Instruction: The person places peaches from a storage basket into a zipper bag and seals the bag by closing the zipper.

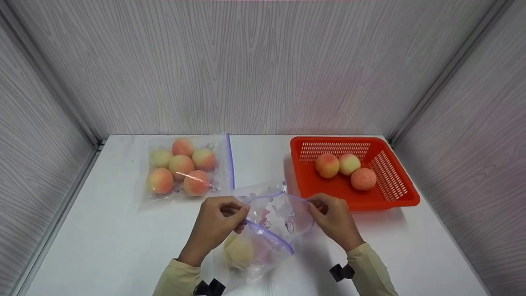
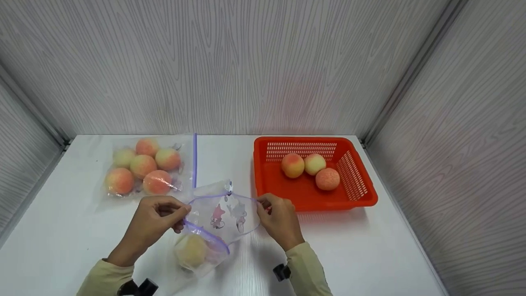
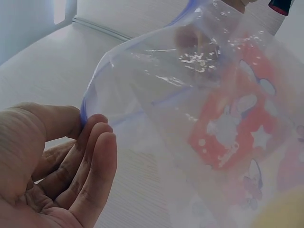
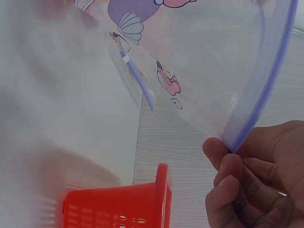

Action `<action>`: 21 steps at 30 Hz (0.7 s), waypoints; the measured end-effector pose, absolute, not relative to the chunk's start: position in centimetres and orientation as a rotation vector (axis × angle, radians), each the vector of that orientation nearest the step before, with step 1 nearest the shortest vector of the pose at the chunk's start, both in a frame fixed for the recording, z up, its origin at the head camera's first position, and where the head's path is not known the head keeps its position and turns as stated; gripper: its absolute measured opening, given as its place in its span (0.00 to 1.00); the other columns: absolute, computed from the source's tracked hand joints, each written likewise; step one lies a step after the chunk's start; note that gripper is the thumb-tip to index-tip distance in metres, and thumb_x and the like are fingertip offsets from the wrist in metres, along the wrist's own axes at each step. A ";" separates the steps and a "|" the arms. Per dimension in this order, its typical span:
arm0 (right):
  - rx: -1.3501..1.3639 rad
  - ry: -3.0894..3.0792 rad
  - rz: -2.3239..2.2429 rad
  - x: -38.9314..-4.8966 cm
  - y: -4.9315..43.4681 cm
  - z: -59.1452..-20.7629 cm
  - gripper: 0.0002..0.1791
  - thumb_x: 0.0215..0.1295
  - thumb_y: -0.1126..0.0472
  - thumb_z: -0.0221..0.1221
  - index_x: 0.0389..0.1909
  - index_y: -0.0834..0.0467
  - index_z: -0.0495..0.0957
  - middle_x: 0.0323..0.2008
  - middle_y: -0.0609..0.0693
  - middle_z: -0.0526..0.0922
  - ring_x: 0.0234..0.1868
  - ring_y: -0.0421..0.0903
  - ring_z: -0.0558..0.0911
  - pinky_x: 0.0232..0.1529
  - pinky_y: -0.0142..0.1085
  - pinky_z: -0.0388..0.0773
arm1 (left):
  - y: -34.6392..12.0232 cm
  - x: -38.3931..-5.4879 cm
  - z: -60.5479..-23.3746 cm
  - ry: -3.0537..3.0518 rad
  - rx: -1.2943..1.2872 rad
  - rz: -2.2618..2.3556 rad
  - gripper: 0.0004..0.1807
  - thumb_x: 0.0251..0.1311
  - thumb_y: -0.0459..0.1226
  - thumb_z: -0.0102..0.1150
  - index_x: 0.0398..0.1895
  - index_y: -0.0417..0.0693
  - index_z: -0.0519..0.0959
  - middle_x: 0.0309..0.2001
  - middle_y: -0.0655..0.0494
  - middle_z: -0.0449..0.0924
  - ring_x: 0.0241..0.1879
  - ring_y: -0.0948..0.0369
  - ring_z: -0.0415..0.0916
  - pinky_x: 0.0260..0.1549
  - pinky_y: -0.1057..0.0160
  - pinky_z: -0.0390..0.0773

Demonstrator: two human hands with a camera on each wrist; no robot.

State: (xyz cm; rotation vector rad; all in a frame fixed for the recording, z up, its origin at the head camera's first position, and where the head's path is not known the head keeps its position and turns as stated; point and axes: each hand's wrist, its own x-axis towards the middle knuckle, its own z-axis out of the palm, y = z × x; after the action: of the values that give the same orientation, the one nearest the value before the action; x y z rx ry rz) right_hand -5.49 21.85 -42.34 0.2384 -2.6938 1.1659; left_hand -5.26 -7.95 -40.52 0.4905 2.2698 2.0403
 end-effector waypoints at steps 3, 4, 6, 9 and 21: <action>0.244 -2.738 1.195 -5.6 22.2 -42.5 0.07 0.65 0.65 0.68 0.42 0.54 0.87 0.33 0.42 0.85 0.31 0.42 0.80 0.36 0.32 0.83 | -7.9 -5.2 -40.8 2.298 0.506 2.027 0.09 0.64 0.34 0.67 0.29 0.37 0.85 0.22 0.50 0.83 0.20 0.59 0.81 0.23 0.61 0.86; 0.266 -2.749 1.212 -5.7 22.4 -42.5 0.07 0.65 0.64 0.68 0.43 0.54 0.87 0.33 0.42 0.85 0.31 0.42 0.80 0.36 0.32 0.83 | -7.8 -5.2 -40.9 2.306 0.519 2.020 0.08 0.64 0.34 0.67 0.29 0.37 0.85 0.22 0.51 0.83 0.20 0.59 0.81 0.24 0.61 0.86; 0.321 -2.767 1.262 -6.0 22.8 -42.3 0.07 0.67 0.63 0.67 0.44 0.55 0.86 0.34 0.44 0.85 0.30 0.44 0.80 0.35 0.32 0.84 | -7.7 -5.3 -41.0 2.314 0.550 2.008 0.09 0.64 0.35 0.67 0.29 0.39 0.86 0.22 0.52 0.83 0.20 0.59 0.81 0.24 0.61 0.86; 0.399 -2.766 1.284 -6.7 24.1 -41.7 0.08 0.69 0.61 0.64 0.46 0.56 0.85 0.36 0.47 0.86 0.33 0.47 0.81 0.37 0.33 0.84 | -7.7 -5.4 -41.0 2.305 0.593 2.007 0.09 0.65 0.36 0.67 0.28 0.41 0.86 0.22 0.53 0.83 0.20 0.58 0.81 0.24 0.61 0.86; -0.040 -2.711 0.575 -14.3 33.1 -39.7 0.20 0.69 0.65 0.62 0.59 0.68 0.75 0.54 0.68 0.77 0.52 0.65 0.74 0.52 0.61 0.77 | -8.6 -5.7 -41.9 2.235 0.563 2.050 0.09 0.65 0.35 0.67 0.28 0.40 0.85 0.22 0.51 0.84 0.19 0.59 0.81 0.23 0.58 0.86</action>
State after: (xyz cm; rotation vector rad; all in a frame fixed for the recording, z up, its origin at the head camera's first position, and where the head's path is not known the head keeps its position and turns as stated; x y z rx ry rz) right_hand -14.26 33.09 -39.67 -0.0400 -2.7113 0.5748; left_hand -5.75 -8.56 -41.93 0.5630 2.2346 2.0499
